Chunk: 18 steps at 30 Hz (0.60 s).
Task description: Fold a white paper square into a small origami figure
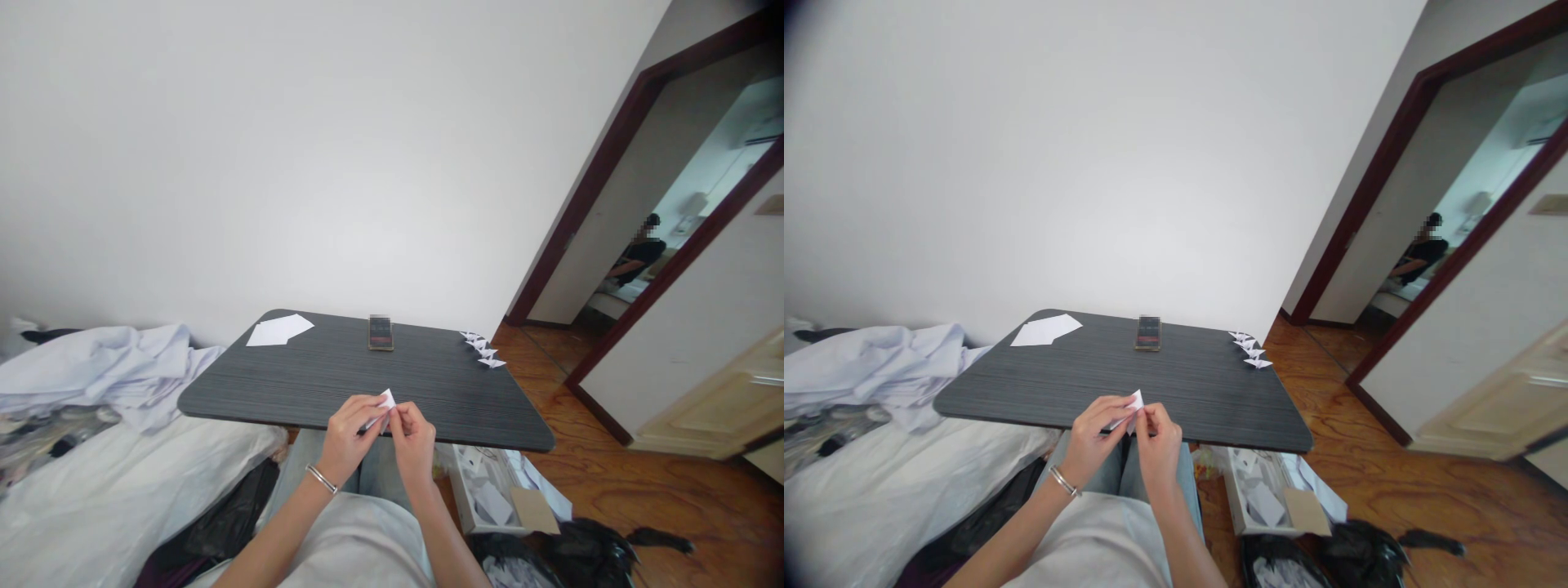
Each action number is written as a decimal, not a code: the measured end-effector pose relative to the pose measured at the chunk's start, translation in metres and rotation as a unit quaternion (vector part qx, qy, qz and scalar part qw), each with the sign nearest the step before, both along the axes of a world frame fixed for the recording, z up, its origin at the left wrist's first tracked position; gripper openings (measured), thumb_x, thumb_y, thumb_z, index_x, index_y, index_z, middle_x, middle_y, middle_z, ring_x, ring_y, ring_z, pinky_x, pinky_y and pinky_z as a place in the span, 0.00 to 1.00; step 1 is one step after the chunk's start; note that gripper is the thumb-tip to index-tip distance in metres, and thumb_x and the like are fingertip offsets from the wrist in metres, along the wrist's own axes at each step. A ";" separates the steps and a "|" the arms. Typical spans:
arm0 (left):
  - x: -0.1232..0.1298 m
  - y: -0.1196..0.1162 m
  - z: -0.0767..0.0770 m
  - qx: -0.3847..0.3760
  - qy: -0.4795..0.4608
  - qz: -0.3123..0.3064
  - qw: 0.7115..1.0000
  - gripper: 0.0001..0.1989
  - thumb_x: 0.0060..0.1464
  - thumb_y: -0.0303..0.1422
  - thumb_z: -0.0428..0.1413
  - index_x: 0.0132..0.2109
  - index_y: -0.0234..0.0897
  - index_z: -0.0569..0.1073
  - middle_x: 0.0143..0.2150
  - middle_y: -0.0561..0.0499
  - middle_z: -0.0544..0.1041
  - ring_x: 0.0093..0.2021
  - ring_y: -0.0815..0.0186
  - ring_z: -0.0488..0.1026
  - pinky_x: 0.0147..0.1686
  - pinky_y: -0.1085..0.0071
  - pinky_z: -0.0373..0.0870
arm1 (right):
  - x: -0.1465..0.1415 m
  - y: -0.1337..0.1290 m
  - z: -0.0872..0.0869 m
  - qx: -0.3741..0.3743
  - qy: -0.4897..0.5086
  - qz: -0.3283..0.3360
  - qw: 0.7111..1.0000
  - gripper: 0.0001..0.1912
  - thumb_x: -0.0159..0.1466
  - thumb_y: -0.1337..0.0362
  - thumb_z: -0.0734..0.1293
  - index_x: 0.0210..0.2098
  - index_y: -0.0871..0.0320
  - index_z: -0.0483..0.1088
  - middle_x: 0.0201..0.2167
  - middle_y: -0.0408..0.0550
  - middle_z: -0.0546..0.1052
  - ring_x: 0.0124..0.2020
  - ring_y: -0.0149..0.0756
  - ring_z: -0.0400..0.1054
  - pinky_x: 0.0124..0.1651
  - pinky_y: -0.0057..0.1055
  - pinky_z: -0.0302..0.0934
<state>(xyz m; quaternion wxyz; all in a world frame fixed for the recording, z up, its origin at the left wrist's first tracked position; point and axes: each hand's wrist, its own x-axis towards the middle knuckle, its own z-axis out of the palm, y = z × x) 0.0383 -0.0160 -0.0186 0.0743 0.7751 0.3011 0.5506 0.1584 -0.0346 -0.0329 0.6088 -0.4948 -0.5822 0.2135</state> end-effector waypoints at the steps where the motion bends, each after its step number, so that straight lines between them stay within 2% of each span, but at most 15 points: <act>1: 0.000 0.000 -0.001 0.000 0.003 0.001 1.000 0.07 0.49 0.26 0.53 0.35 0.38 0.74 0.38 0.46 0.77 0.40 0.63 0.72 0.39 0.65 0.71 | 0.000 0.000 0.000 0.000 -0.002 0.000 1.000 0.08 0.60 0.64 0.58 0.26 0.59 0.64 0.19 0.42 0.70 0.20 0.30 0.66 0.25 0.24 0.62; 7: 0.000 0.001 -0.004 0.002 0.012 -0.005 1.000 0.07 0.50 0.25 0.52 0.35 0.38 0.73 0.39 0.46 0.76 0.40 0.64 0.71 0.39 0.64 0.70 | 0.000 -0.001 0.000 -0.017 0.011 0.009 1.000 0.09 0.60 0.64 0.58 0.24 0.59 0.63 0.18 0.40 0.67 0.19 0.29 0.64 0.25 0.23 0.62; 15: -0.002 -0.003 0.002 0.015 -0.003 -0.013 1.000 0.08 0.47 0.25 0.55 0.37 0.37 0.73 0.39 0.46 0.76 0.41 0.63 0.71 0.40 0.64 0.70 | 0.000 0.002 0.000 -0.023 0.158 0.059 0.985 0.10 0.60 0.62 0.59 0.24 0.59 0.62 0.20 0.41 0.67 0.22 0.30 0.65 0.26 0.26 0.65; 18: -0.003 -0.004 0.005 0.027 -0.008 -0.015 0.999 0.07 0.47 0.24 0.56 0.36 0.37 0.73 0.38 0.46 0.76 0.40 0.63 0.71 0.39 0.65 0.70 | 0.000 0.003 0.001 -0.020 0.183 0.070 0.980 0.10 0.59 0.62 0.59 0.24 0.59 0.62 0.20 0.41 0.68 0.22 0.30 0.65 0.27 0.27 0.65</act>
